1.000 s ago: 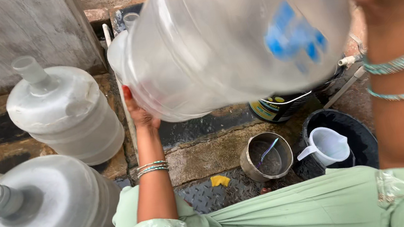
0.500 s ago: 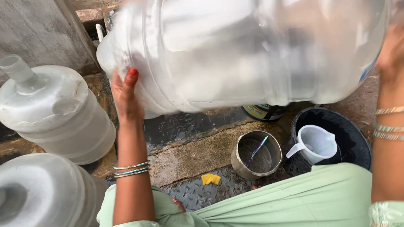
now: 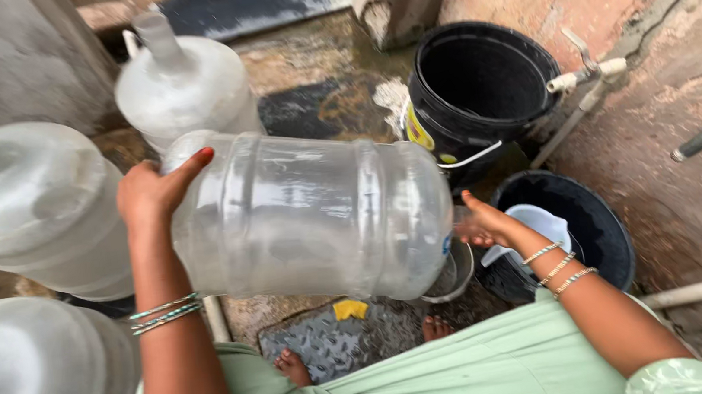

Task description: The person is cleaning large plastic water dispenser bottles. They pour water into the bottles, shake them vigorously to rinse the interior, and then pour the water out. The person also uses a toothbrush to scrub the inside of the bottle necks.

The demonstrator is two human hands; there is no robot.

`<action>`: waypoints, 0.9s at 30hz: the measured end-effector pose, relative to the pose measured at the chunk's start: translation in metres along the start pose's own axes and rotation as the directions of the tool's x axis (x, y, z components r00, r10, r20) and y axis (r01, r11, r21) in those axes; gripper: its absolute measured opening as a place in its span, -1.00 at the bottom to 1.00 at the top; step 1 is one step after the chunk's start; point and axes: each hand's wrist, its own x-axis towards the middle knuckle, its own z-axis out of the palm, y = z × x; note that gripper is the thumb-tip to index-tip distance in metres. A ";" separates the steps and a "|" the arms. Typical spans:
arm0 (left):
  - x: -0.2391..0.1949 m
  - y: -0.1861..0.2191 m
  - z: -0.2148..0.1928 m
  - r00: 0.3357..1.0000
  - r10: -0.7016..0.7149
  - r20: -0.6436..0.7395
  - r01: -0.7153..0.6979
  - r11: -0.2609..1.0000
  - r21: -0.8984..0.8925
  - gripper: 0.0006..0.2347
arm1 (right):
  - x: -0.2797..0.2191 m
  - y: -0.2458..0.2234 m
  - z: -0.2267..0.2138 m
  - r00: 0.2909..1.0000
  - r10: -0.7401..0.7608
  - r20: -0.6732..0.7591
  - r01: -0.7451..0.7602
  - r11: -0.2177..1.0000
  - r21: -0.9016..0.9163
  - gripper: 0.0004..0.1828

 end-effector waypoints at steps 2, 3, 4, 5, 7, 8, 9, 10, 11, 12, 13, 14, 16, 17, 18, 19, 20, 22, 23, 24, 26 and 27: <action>0.003 -0.005 0.006 0.994 0.066 -0.089 -0.066 0.998 0.006 -0.15 | -0.005 -0.004 0.008 0.995 -0.093 -0.026 0.094 0.993 0.067 0.09; 0.000 -0.007 0.002 0.984 0.133 -0.118 -0.162 0.945 -0.284 -0.26 | -0.013 -0.015 0.004 0.974 -0.208 -0.085 0.216 0.970 0.112 -0.02; -0.006 -0.008 -0.008 0.969 0.183 -0.167 -0.245 0.801 -0.546 -0.38 | -0.025 -0.029 -0.002 0.937 -0.315 -0.151 0.337 0.930 0.148 -0.13; -0.011 -0.005 -0.021 0.916 0.345 -0.203 -0.372 0.545 -0.752 -0.48 | -0.038 -0.048 -0.009 0.877 -0.428 -0.219 0.465 0.869 0.166 -0.24; -0.026 0.005 -0.052 0.835 0.454 -0.310 -0.402 0.121 -0.907 -0.57 | -0.070 -0.074 -0.019 0.645 -0.733 -0.214 0.738 0.526 0.422 -0.37; -0.037 0.009 -0.065 0.838 0.428 -0.339 -0.384 0.021 -0.923 -0.56 | -0.087 -0.083 -0.024 0.607 -0.760 -0.231 0.735 0.427 0.527 -0.36; -0.047 0.013 -0.076 0.840 0.402 -0.364 -0.364 -0.077 -0.928 -0.56 | -0.097 -0.090 -0.026 0.570 -0.781 -0.254 0.715 0.319 0.623 -0.34; -0.056 0.019 -0.076 0.833 0.419 -0.362 -0.378 -0.049 -0.925 -0.57 | -0.100 -0.095 -0.024 0.616 -0.740 -0.271 0.712 0.376 0.593 -0.34; -0.061 0.028 -0.071 0.824 0.438 -0.359 -0.389 -0.021 -0.921 -0.57 | -0.102 -0.096 -0.024 0.657 -0.694 -0.293 0.706 0.430 0.563 -0.35; -0.065 0.032 -0.067 0.810 0.461 -0.363 -0.441 0.070 -0.895 -0.50 | -0.100 -0.095 -0.024 0.694 -0.646 -0.316 0.694 0.484 0.533 -0.35; -0.066 0.035 -0.058 0.795 0.483 -0.367 -0.490 0.153 -0.858 -0.43 | -0.096 -0.093 -0.026 0.726 -0.596 -0.343 0.678 0.538 0.501 -0.35; -0.068 0.039 -0.043 0.773 0.511 -0.375 -0.566 0.290 -0.772 -0.26 | -0.087 -0.090 -0.025 0.753 -0.543 -0.371 0.657 0.590 0.469 -0.35; -0.053 0.042 -0.018 0.870 0.405 -0.283 -0.472 0.515 -0.716 -0.25 | -0.065 -0.074 -0.028 0.809 -0.428 -0.404 0.555 0.782 0.283 -0.30; -0.044 0.040 -0.005 0.921 0.332 -0.206 -0.367 0.554 -0.747 -0.27 | -0.053 -0.062 -0.029 0.832 -0.365 -0.417 0.446 0.888 0.114 -0.25; -0.033 0.036 0.007 0.959 0.255 -0.125 -0.256 0.585 -0.770 -0.28 | -0.042 -0.047 -0.031 0.874 -0.301 -0.383 0.386 0.907 0.170 -0.25; -0.025 0.028 0.019 0.987 0.161 -0.027 -0.128 0.666 -0.735 -0.33 | -0.028 -0.031 -0.027 0.909 -0.233 -0.346 0.322 0.919 0.228 -0.25; -0.018 0.020 0.031 0.996 0.058 0.066 0.003 0.730 -0.683 -0.38 | -0.015 -0.018 -0.027 0.922 -0.161 -0.352 0.251 0.941 0.226 -0.22; -0.005 0.004 0.053 0.997 -0.011 0.072 0.041 0.907 -0.420 -0.42 | 0.002 -0.003 -0.030 0.933 -0.011 -0.359 0.099 0.969 0.227 -0.13; 0.003 0.000 0.060 0.997 -0.045 0.061 0.060 0.961 -0.271 -0.44 | 0.007 -0.002 -0.029 0.937 -0.007 -0.349 0.092 0.970 0.227 -0.13; 0.011 -0.003 0.065 1.000 -0.006 0.004 0.007 0.960 -0.278 -0.41 | 0.008 -0.006 -0.027 0.941 -0.003 -0.339 0.085 0.970 0.226 -0.14; 0.021 -0.009 0.061 0.993 0.059 -0.107 -0.088 0.952 -0.293 -0.36 | -0.011 -0.023 -0.031 0.913 -0.131 -0.386 0.236 0.943 0.236 -0.21; 0.025 -0.012 0.050 0.990 0.102 -0.096 -0.140 0.742 -0.656 -0.48 | -0.029 -0.043 -0.041 0.859 -0.262 -0.441 0.390 0.892 0.230 -0.27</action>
